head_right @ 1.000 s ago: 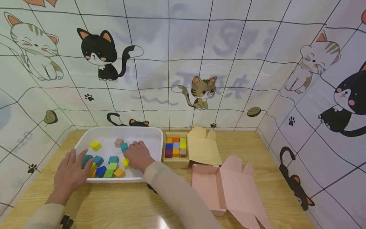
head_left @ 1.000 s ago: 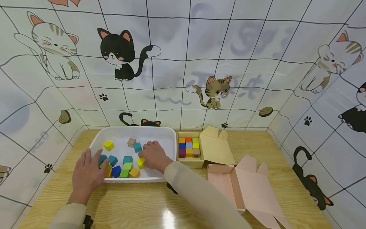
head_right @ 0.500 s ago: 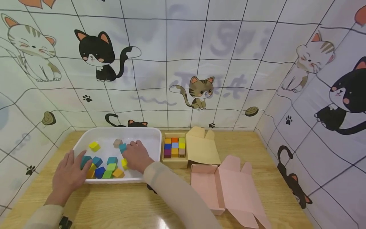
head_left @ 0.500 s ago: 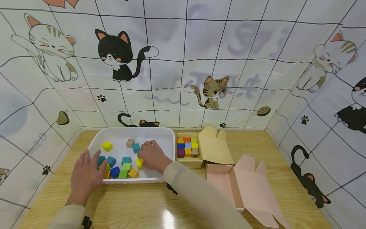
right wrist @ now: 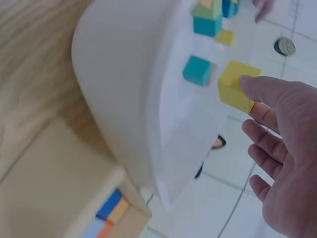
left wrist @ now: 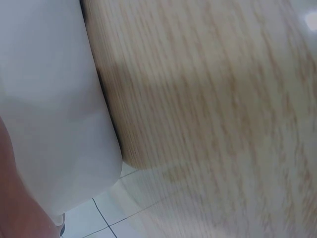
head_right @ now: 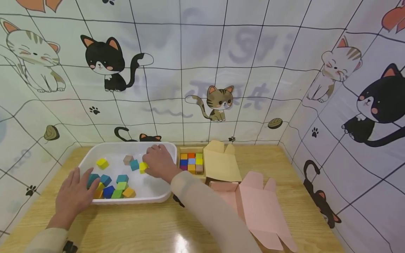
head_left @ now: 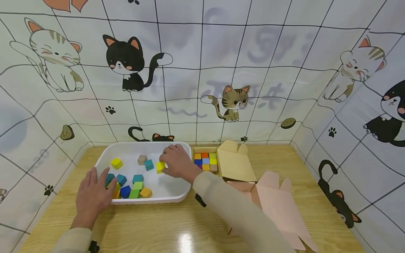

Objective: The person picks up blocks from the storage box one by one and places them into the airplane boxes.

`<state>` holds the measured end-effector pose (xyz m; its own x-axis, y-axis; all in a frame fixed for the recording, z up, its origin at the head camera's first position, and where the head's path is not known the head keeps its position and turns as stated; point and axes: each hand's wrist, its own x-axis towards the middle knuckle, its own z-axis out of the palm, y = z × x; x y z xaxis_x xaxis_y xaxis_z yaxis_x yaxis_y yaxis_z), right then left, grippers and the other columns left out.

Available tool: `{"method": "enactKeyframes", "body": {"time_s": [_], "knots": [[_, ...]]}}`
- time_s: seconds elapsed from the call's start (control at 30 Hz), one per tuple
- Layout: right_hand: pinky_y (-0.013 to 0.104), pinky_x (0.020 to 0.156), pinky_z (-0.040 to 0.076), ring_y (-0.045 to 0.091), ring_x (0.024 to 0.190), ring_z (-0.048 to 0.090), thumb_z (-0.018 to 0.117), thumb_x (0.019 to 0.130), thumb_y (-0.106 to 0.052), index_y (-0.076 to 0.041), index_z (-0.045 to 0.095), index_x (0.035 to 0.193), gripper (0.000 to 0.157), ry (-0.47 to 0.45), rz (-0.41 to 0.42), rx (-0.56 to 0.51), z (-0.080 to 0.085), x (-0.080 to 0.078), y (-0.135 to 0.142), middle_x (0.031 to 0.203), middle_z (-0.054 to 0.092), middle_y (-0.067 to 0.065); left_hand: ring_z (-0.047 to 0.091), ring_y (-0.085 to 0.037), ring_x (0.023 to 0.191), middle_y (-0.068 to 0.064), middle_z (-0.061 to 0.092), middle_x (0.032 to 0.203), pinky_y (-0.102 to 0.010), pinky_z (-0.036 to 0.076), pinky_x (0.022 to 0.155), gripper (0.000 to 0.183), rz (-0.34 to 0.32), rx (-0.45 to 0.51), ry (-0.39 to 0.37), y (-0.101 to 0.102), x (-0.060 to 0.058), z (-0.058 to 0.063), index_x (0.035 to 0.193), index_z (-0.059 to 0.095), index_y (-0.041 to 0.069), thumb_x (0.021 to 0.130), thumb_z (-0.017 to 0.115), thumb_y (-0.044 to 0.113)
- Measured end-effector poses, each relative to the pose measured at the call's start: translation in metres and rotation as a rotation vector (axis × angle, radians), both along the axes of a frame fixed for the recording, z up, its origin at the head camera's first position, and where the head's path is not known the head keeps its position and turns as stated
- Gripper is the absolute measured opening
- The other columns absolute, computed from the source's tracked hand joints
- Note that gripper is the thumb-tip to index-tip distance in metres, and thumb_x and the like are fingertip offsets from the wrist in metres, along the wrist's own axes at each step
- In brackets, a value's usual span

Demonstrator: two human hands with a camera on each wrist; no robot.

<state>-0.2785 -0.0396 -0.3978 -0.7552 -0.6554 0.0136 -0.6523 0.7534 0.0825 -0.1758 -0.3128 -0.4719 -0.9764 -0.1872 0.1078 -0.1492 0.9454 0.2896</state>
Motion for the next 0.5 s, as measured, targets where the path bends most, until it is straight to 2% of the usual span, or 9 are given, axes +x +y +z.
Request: {"method": "enactKeyframes", "body": {"time_s": [0.2,0.5], "knots": [[0.04,0.113,0.035,0.017,0.126,0.047,0.067,0.089,-0.044,-0.028,0.068,0.116,0.032,0.002,-0.053,-0.078,0.011,-0.011,0.035,0.123,0.061,-0.007,0.006,-0.054,0.144,-0.037,0.005,0.156,-0.068,0.009,0.117,0.067,0.0,-0.002,0.005,0.001,0.0,0.0,0.15,0.025,0.005,0.102,0.031,0.05],[0.044,0.113,0.034,0.021,0.124,0.049,0.07,0.088,-0.042,-0.024,0.069,0.116,0.033,-0.001,-0.11,-0.121,0.014,-0.022,0.086,0.121,0.063,-0.003,0.006,-0.054,0.144,-0.037,0.007,0.156,-0.068,0.009,0.117,0.065,-0.004,0.004,0.026,0.001,0.0,-0.002,0.149,0.027,0.004,0.102,0.033,0.048]]}}
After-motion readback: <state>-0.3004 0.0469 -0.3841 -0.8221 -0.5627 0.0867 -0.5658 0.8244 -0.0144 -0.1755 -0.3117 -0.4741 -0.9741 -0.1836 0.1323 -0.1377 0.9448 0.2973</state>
